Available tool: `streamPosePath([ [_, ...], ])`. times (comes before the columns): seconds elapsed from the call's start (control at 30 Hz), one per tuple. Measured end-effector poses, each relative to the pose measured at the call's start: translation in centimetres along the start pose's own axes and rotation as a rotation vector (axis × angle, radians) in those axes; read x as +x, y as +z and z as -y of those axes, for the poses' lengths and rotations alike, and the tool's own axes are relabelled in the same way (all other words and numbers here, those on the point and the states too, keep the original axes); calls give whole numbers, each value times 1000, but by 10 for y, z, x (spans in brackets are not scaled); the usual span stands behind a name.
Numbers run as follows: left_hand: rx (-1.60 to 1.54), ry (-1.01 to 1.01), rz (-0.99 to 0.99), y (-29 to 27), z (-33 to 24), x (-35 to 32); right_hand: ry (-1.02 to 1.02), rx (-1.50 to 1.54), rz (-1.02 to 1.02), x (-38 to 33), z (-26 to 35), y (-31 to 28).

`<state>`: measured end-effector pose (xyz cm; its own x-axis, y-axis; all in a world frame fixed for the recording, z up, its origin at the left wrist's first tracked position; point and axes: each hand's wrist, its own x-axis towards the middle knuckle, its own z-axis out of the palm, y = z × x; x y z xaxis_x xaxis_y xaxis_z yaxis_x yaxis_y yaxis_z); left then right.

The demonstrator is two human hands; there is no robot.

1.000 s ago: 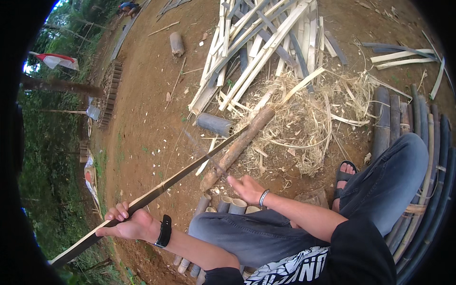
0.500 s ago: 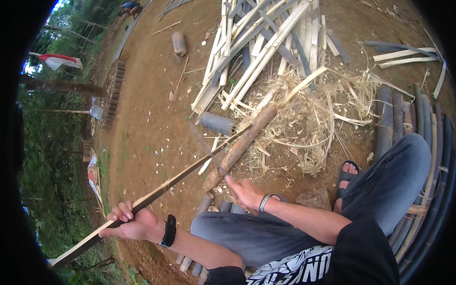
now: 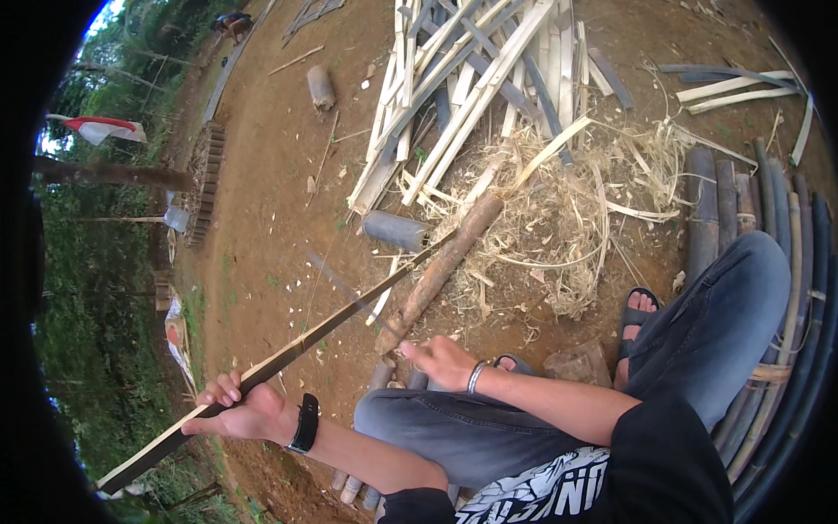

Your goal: The person shaves and trims a long strip of wood using a machete, moving the blade along the length of the wood to remove shavings while holding the wood against a log support.

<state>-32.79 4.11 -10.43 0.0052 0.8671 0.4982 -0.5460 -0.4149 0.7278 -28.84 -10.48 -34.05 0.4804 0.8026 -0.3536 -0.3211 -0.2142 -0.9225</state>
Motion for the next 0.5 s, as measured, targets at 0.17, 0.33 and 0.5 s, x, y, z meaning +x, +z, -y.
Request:
streamPosePath([
  [0.17,-11,27,-13,7,-1,-5,264,314,0,3,9,-17],
  [0.33,10,35,-91,16,3,-2,-6,-101,-22,18,-32,-19],
  [0.5,5,27,-118,15,4,-5,258,201,-65,24,-18,-27],
])
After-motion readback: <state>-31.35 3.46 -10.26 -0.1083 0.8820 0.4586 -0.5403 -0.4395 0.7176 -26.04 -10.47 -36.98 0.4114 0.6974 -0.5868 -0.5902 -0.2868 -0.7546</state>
